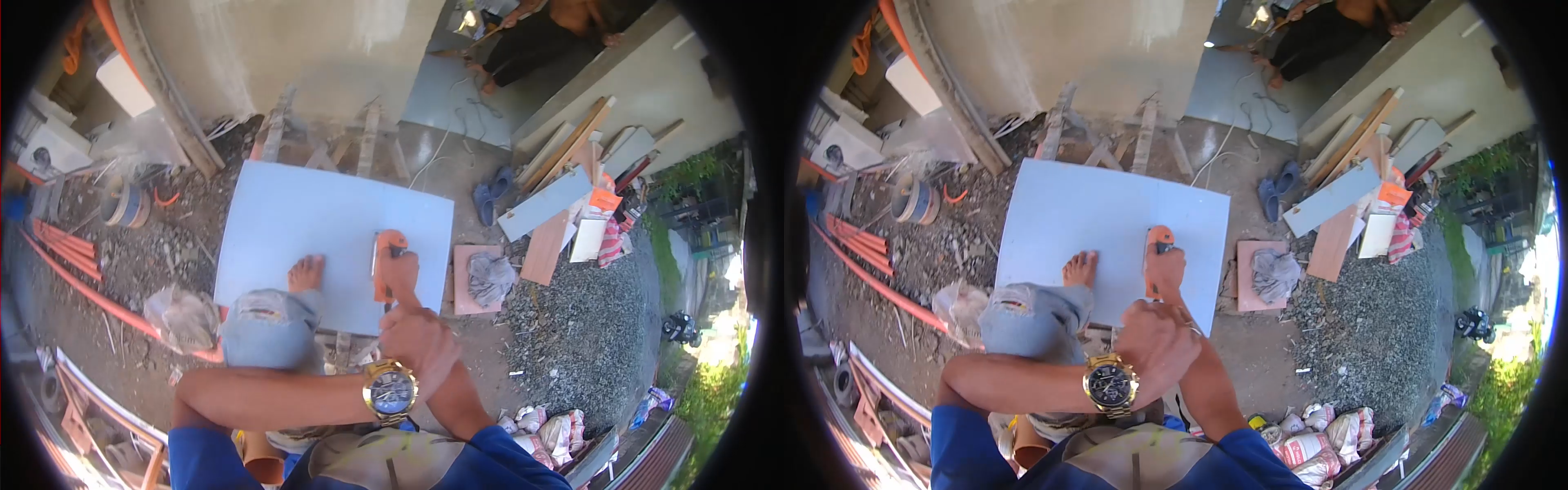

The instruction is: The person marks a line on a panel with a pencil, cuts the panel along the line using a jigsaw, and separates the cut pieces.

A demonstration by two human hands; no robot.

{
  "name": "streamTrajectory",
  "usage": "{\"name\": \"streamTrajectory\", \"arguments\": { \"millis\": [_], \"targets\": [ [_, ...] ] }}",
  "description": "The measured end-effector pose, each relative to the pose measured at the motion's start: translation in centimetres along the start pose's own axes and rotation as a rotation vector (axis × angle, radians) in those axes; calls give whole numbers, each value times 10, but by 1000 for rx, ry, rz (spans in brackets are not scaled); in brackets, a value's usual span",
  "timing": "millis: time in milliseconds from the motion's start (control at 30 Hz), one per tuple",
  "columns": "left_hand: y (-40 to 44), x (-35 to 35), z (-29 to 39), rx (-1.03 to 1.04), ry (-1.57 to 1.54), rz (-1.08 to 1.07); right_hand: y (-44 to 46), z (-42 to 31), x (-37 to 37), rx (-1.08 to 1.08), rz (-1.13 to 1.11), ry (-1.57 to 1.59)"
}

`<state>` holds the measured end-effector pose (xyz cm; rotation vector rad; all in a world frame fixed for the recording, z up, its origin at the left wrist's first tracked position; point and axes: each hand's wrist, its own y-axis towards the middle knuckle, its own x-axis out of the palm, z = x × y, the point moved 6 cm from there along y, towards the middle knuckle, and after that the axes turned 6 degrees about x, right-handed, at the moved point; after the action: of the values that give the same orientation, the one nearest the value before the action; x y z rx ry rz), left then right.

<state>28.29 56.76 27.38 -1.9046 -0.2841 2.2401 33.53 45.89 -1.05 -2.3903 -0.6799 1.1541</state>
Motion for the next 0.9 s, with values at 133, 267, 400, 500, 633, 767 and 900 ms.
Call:
{"name": "streamTrajectory", "arguments": {
  "millis": [133,267,400,500,633,767,900],
  "targets": [
    [-1,1,-20,60,-80,-1,-6,-2,-5,12,59,13],
    [-7,12,-11,270,-139,28,-7,-4,-5,-2,14,38],
    [-7,17,-10,270,-50,-98,2,5,6,11,-33,116],
    [-12,13,-10,303,48,-40,3,8,10,-17,28,89],
    [-14,1,-9,356,-21,-118,-4,4,-2,-26,-7,160],
    [-21,6,-10,394,-11,-23,0,4,10,-80,-42,207],
    [-19,6,-10,416,3,-16,-9,-1,-2,-135,-23,238]
  ]
}}
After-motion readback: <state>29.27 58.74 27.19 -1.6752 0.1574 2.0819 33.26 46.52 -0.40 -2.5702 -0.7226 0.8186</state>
